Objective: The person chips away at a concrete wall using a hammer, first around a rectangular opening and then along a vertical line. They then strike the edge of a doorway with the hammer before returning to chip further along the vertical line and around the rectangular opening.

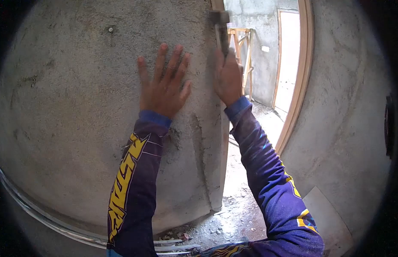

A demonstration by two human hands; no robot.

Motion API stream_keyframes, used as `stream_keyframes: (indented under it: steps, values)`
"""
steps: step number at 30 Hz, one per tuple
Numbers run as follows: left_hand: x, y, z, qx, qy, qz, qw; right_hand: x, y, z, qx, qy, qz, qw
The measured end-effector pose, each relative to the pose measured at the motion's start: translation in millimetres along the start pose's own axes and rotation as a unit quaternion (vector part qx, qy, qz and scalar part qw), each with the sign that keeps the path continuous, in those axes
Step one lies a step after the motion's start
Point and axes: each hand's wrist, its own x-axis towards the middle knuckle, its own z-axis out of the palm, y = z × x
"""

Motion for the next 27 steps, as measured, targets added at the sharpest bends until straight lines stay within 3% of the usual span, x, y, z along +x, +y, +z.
stream_keyframes:
  steps: [2,6,8,11,16,18,22,25,27]
  values:
    - [0,3,-1,0.001,0.0,0.0,1.0,2,9,-4,-0.076,-0.073,0.04,0.994]
    - [1,2,1,-0.002,0.01,0.006,1.0,-5,-11,-16,-0.04,-0.023,0.001,0.999]
    - [2,3,0,-0.003,0.007,0.005,1.0,-5,-25,-21,0.042,-0.011,0.014,0.999]
    - [1,3,-1,-0.007,0.001,0.004,1.0,-7,8,-1,-0.074,-0.033,-0.021,0.996]
    - [-1,3,0,-0.017,0.002,0.005,1.0,-10,-15,-15,-0.06,-0.056,0.056,0.995]
    - [0,2,3,-0.01,0.009,0.009,1.0,-11,-28,-19,0.038,-0.001,0.036,0.999]
    - [0,4,0,-0.01,0.003,0.007,1.0,-9,0,-6,-0.087,-0.051,0.001,0.995]
    - [3,3,0,0.035,-0.017,0.002,0.999,-13,-11,-16,-0.067,-0.065,0.06,0.994]
    - [1,3,1,-0.01,0.008,0.008,1.0,-15,-23,-21,-0.025,-0.033,0.039,0.998]
